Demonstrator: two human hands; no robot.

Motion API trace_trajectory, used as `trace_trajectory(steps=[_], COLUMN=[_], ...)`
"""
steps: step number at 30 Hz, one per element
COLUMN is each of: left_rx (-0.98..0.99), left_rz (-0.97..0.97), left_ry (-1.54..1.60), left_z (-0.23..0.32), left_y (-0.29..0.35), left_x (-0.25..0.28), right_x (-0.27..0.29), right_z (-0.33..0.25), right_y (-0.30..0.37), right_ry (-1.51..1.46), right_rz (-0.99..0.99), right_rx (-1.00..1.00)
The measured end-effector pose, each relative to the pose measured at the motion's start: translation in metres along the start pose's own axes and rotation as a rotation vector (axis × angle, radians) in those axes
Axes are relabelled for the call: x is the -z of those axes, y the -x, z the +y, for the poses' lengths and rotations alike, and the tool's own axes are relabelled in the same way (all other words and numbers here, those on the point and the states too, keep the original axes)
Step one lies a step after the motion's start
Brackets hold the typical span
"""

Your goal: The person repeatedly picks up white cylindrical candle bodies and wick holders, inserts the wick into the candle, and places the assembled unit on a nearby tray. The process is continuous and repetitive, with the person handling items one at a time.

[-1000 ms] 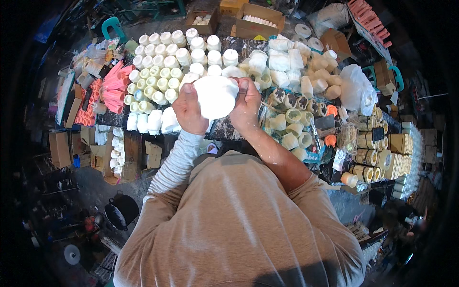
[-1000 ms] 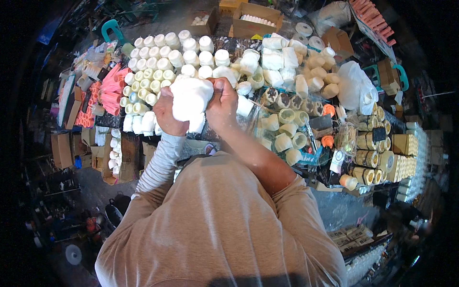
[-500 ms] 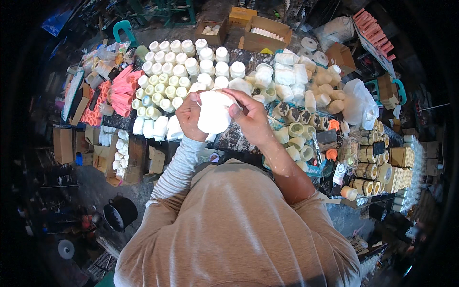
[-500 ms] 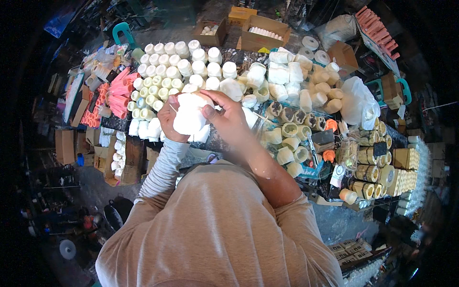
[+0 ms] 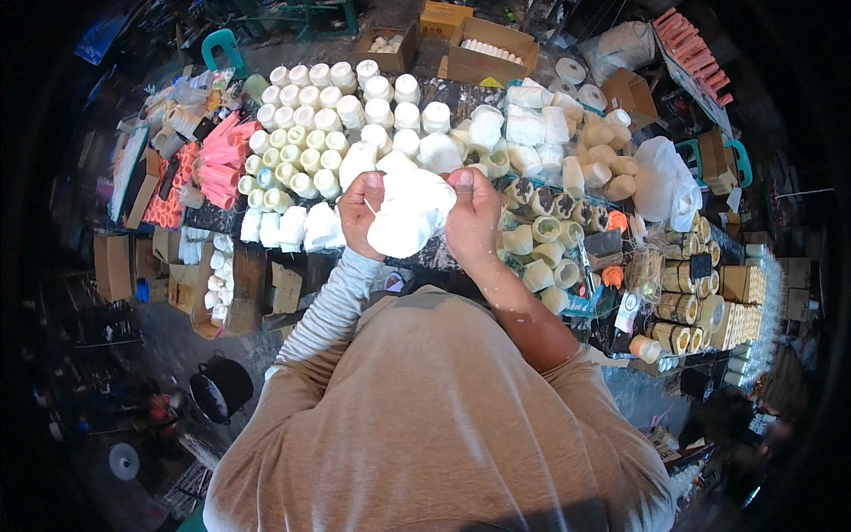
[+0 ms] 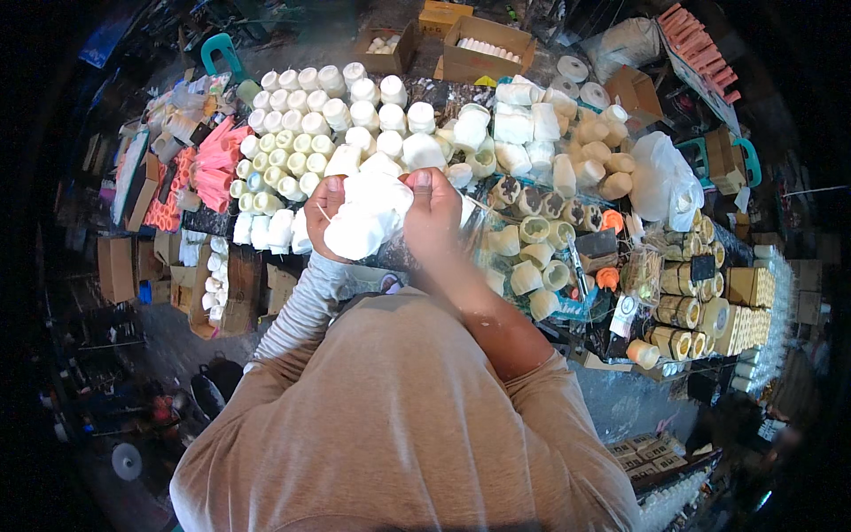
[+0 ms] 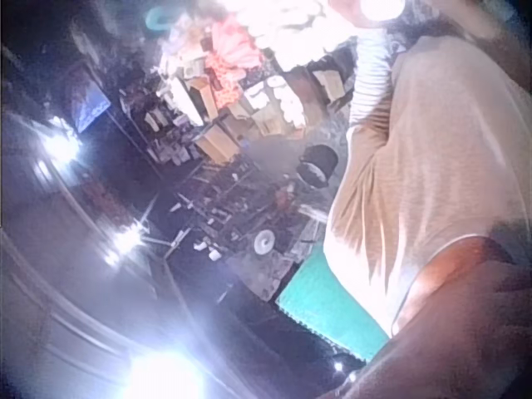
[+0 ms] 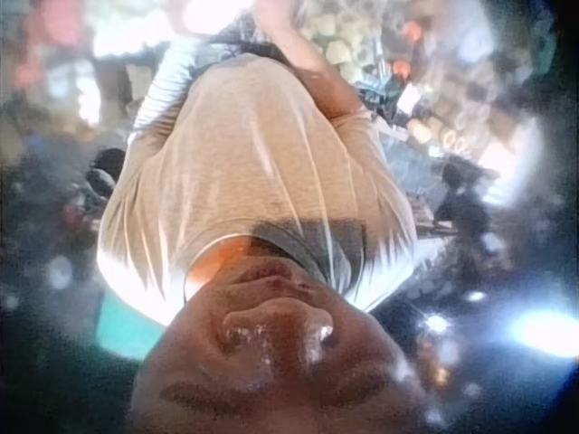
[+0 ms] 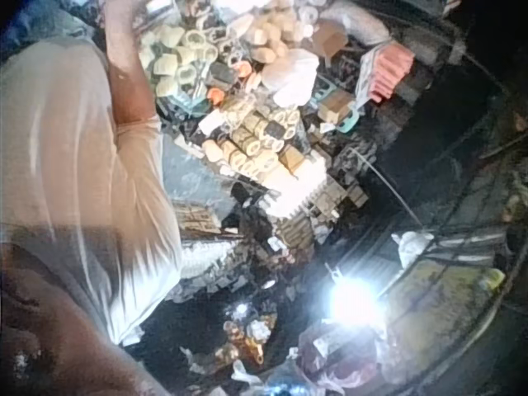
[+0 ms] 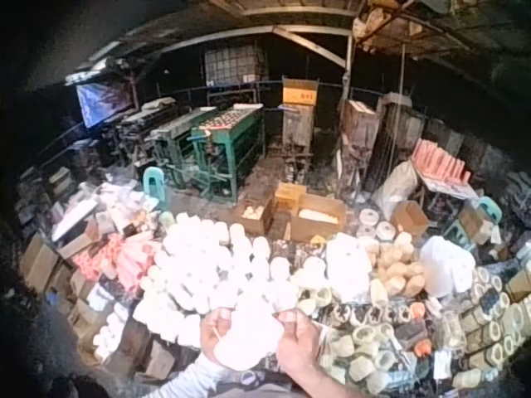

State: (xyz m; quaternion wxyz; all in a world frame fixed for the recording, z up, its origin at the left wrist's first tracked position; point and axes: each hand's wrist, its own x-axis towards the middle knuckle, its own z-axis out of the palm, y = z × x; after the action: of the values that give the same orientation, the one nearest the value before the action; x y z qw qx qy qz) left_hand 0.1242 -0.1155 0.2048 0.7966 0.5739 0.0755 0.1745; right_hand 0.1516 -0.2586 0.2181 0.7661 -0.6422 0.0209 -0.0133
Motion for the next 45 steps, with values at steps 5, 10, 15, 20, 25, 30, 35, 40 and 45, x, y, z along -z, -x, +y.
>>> trace_trajectory(steps=[5,10,15,20,25,30,35,40,45], left_rx=[-0.013,0.173,0.117,-0.006,-0.019,0.128,0.472,0.483,0.228], left_rz=[-0.01,-0.067,0.049,0.04,0.022,-0.069,-0.113,-0.055,-0.101], left_ry=[-0.036,0.417,0.276,-0.022,0.051,0.262,0.311,0.36,-0.04], left_z=[-0.002,0.011,0.017,0.018,0.011,-0.001,-0.008,-0.004,-0.01], left_y=[-0.008,-0.012,-0.011,-0.015,-0.016,-0.021,-0.035,-0.008,-0.005], left_x=[0.007,0.01,0.005,0.0,-0.007,-0.009,-0.017,-0.025,-0.019], right_x=[-0.005,-0.001,0.003,0.002,-0.007,-0.008,0.001,0.02,0.02], right_z=[-0.007,-0.022,-0.022,-0.014,-0.011,-0.001,0.014,0.007,0.004], right_y=[0.004,-0.002,0.006,0.015,0.007,-0.001,-0.024,-0.009,0.004], right_ry=[0.203,0.391,0.372,-0.302,-0.478,-0.611,-0.412,0.096,-0.005], right_rz=[0.019,-0.13,-0.282,-0.282,-0.08,0.007,0.103,-0.01,-0.145], right_rx=[0.308,0.722,0.747,-0.089,-0.249,-0.333,-0.25,-0.005,-0.189])
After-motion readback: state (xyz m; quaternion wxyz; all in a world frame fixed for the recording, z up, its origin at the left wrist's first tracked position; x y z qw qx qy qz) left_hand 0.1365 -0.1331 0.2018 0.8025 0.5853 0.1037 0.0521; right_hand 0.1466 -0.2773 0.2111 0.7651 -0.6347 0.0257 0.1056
